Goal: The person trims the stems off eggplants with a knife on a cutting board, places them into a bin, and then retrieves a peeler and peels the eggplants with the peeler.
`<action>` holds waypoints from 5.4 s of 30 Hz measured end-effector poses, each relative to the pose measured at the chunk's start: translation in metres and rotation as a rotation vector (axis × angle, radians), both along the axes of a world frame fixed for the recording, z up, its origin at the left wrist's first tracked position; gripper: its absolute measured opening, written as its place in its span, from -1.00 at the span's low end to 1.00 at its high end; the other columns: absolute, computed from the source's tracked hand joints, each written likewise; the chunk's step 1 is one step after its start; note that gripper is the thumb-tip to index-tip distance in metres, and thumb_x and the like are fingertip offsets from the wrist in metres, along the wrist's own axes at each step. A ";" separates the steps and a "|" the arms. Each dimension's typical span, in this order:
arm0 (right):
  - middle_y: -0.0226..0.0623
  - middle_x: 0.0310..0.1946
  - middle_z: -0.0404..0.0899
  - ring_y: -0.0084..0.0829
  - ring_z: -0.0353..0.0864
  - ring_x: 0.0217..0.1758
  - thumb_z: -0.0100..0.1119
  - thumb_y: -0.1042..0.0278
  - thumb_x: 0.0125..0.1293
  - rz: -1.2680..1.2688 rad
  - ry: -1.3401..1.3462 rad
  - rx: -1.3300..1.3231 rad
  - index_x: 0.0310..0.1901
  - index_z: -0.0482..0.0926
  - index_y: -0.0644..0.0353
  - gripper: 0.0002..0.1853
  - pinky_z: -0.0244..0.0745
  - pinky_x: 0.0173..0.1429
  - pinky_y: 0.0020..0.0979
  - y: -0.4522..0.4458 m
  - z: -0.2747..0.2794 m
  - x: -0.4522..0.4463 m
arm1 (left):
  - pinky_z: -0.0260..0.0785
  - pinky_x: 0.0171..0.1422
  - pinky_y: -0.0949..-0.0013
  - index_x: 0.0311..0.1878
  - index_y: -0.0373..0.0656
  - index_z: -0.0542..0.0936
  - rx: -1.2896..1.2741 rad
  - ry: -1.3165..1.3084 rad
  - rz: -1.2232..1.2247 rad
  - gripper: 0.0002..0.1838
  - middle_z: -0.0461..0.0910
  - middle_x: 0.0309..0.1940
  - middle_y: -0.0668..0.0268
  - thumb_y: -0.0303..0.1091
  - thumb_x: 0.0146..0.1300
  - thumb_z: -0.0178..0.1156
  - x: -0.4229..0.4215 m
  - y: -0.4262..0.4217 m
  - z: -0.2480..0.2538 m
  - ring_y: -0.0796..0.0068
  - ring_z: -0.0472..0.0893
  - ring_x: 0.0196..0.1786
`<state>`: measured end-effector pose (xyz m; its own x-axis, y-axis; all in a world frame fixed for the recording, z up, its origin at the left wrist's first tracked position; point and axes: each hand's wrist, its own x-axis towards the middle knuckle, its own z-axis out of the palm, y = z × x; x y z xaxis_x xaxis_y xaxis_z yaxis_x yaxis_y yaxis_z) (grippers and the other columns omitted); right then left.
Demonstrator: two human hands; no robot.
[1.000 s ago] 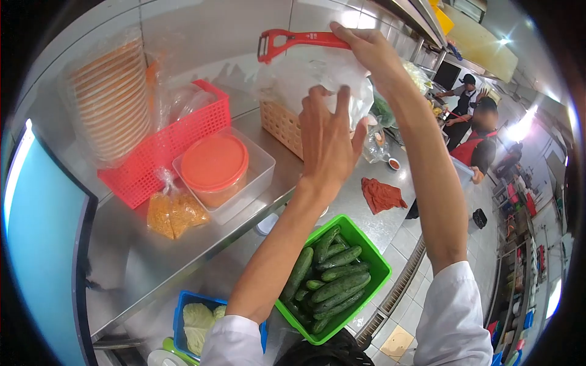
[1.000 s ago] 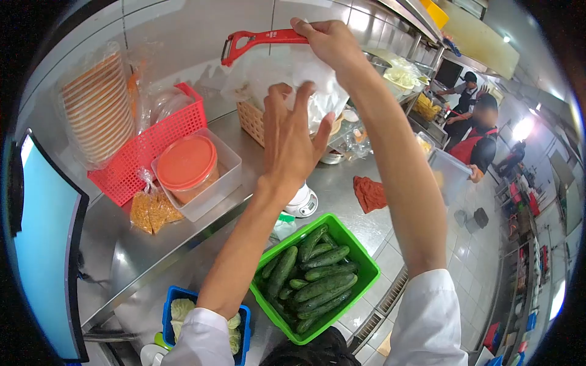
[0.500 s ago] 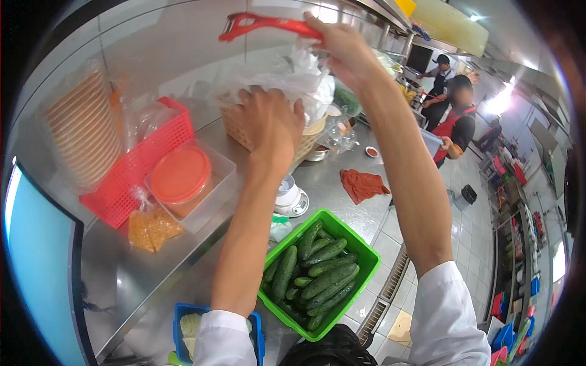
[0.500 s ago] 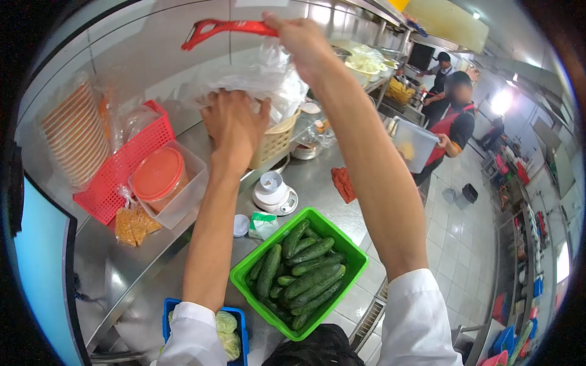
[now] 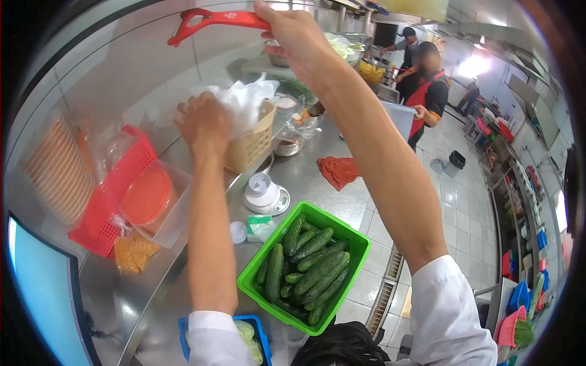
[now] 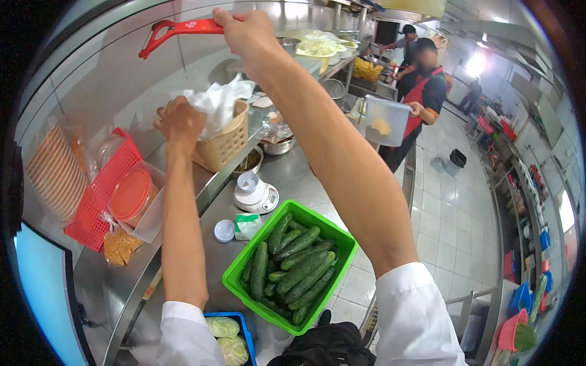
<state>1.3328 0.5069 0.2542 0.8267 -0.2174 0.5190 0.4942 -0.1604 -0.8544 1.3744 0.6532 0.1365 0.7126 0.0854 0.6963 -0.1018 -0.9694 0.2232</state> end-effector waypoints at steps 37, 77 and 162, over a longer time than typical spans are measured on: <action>-0.31 -0.29 0.58 -0.50 0.53 -0.33 0.21 0.34 0.43 -0.811 0.208 1.239 0.06 0.50 0.27 -0.73 0.48 -0.16 -0.48 -0.184 -0.490 -0.724 | 0.32 -0.06 0.39 0.04 -0.30 0.56 -0.310 0.247 -1.333 -0.46 0.54 -0.22 0.27 0.06 0.32 0.26 -0.307 -0.111 0.061 0.43 0.48 -0.15; -0.36 -0.35 0.51 -0.50 0.55 -0.32 -0.05 0.66 0.21 -2.119 -0.256 1.339 -0.04 0.43 0.22 -0.72 0.47 -0.19 -0.45 -0.071 -0.498 -1.057 | 0.41 -0.20 0.23 -0.06 -0.19 0.56 -1.697 -0.487 -3.155 -0.58 0.58 -0.21 0.04 0.00 0.48 -0.06 -0.992 -0.566 0.102 0.29 0.57 -0.27; 0.01 -0.31 0.52 0.05 0.55 -0.32 0.00 0.40 0.46 -2.068 0.932 0.213 0.33 0.43 0.09 -0.58 0.42 -0.26 -0.01 -0.438 -0.351 -1.509 | 0.34 -0.20 0.42 0.03 -0.26 0.50 0.422 2.285 -2.085 -0.61 0.48 -0.35 0.40 -0.11 0.59 -0.16 -1.416 -0.672 -0.296 0.61 0.46 -0.31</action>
